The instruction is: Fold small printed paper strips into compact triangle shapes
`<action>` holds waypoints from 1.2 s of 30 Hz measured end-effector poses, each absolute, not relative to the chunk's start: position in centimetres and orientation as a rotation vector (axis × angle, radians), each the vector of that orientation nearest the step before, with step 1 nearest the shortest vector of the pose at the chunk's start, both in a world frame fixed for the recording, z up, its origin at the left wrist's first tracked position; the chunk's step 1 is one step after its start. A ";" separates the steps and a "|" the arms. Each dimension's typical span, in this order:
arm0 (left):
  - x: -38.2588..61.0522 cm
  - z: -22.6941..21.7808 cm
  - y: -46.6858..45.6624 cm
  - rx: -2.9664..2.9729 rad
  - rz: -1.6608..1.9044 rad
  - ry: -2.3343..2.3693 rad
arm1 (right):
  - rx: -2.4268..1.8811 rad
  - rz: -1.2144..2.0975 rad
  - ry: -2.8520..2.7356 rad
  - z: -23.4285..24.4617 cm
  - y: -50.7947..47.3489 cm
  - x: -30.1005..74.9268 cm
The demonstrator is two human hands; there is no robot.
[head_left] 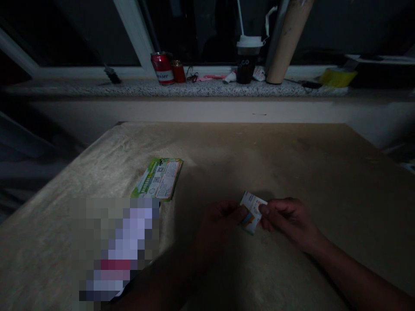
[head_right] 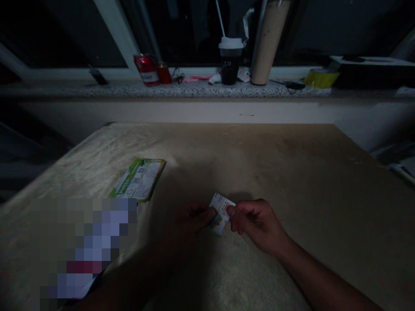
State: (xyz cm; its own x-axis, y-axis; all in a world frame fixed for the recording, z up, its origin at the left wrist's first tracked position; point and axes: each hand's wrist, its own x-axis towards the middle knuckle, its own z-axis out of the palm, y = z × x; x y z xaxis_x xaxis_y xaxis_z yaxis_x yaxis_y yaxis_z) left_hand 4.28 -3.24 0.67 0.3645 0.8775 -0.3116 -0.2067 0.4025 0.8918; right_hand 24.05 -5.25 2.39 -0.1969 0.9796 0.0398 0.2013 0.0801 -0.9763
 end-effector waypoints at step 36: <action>4.3 0.7 -3.1 0.847 0.870 0.915 | -1.087 1.484 -1.445 1.1 -5.0 23.7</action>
State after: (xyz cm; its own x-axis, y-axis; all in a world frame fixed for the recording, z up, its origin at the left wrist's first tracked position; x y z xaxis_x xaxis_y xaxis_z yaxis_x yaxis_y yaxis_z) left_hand 4.27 -3.13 0.73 0.3454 0.8898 -0.2982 -0.2532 0.3943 0.8834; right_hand 23.72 -5.05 1.11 -0.3287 0.9428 -0.0551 0.0302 -0.0478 -0.9984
